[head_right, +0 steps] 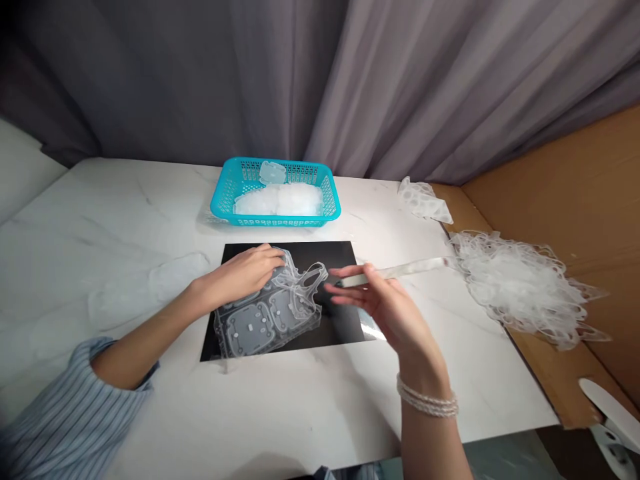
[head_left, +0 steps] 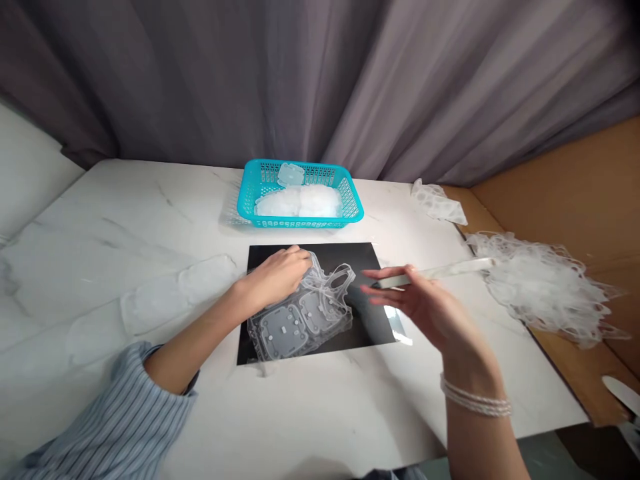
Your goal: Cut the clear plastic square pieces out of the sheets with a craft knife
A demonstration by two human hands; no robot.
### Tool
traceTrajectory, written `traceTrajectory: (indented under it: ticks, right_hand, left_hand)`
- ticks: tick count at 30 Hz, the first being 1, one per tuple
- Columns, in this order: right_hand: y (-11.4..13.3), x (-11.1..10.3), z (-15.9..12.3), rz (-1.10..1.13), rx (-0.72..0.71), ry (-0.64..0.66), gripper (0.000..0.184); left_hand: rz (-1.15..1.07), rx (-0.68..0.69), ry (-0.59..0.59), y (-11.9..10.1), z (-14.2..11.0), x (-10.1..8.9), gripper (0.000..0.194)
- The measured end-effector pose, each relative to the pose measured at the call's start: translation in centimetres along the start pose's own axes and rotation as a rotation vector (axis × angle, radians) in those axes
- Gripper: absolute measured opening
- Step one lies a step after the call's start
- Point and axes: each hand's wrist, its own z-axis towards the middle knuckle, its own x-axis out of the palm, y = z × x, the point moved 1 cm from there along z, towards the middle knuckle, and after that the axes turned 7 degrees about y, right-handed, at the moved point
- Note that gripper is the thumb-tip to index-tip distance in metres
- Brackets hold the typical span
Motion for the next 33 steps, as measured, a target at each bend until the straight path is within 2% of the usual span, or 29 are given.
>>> traceTrajectory:
  ticks: [3, 5, 8, 12, 15, 17, 18, 21, 23, 24, 26, 28, 31, 33]
  right_hand:
    - [-1.7, 2.4, 1.1, -0.077, 0.156, 0.109, 0.038]
    - [-2.8, 3.6, 2.2, -0.139, 0.190, 0.132, 0.037]
    - [-3.4, 4.2, 3.3, -0.194, 0.197, 0.134, 0.039]
    - [-1.5, 3.0, 2.4, -0.177, 0.214, 0.241, 0.041]
    - [-0.2, 0.1, 1.3, -0.055, 0.197, 0.288, 0.043]
    - [-0.4, -2.8, 1.0, 0.102, 0.139, 0.182, 0.040]
    - [-1.0, -4.4, 0.9, 0.195, 0.111, 0.065, 0.037]
    - [-3.2, -8.2, 0.3, 0.435, 0.050, -0.439, 0.034]
    - [-4.1, -9.0, -0.5, 0.468, -0.047, -0.707, 0.035]
    - [-4.2, -8.7, -0.9, 0.440, -0.117, -0.775, 0.034]
    - [-3.7, -6.8, -1.4, 0.334, -0.247, -0.767, 0.031]
    - [-2.8, -3.8, -1.3, 0.241, -0.286, -0.615, 0.030]
    - [-2.2, 1.0, 0.2, 0.126, -0.228, -0.341, 0.036]
    - [-2.5, 3.3, 1.4, -0.007, -0.212, -0.250, 0.039]
  left_hand:
    - [0.008, -0.006, 0.019, 0.2, 0.3, -0.2, 0.033]
    - [0.006, -0.023, 0.018, 0.1, 0.5, -0.3, 0.037]
    - [-0.005, -0.056, 0.006, -0.1, 1.0, -0.4, 0.042]
    - [-0.070, -0.088, -0.008, 0.1, 2.5, -0.6, 0.030]
    - [-0.171, -0.138, -0.047, 0.7, 4.0, -0.7, 0.015]
    - [-0.260, -0.182, -0.089, 1.1, 4.9, -0.5, 0.015]
    - [-0.308, -0.202, -0.110, 1.1, 5.4, -0.3, 0.017]
    - [-0.431, -0.223, -0.179, 0.8, 6.3, 0.6, 0.022]
    - [-0.481, -0.190, -0.239, 0.4, 6.4, 1.1, 0.021]
    - [-0.495, -0.165, -0.269, 0.2, 6.3, 1.3, 0.022]
    - [-0.507, -0.115, -0.319, 0.2, 6.0, 1.4, 0.029]
    - [-0.500, -0.080, -0.349, 0.4, 5.5, 1.3, 0.034]
    - [-0.460, -0.072, -0.371, 1.3, 4.3, 0.9, 0.035]
    - [-0.408, -0.082, -0.381, 1.8, 2.9, 0.7, 0.033]
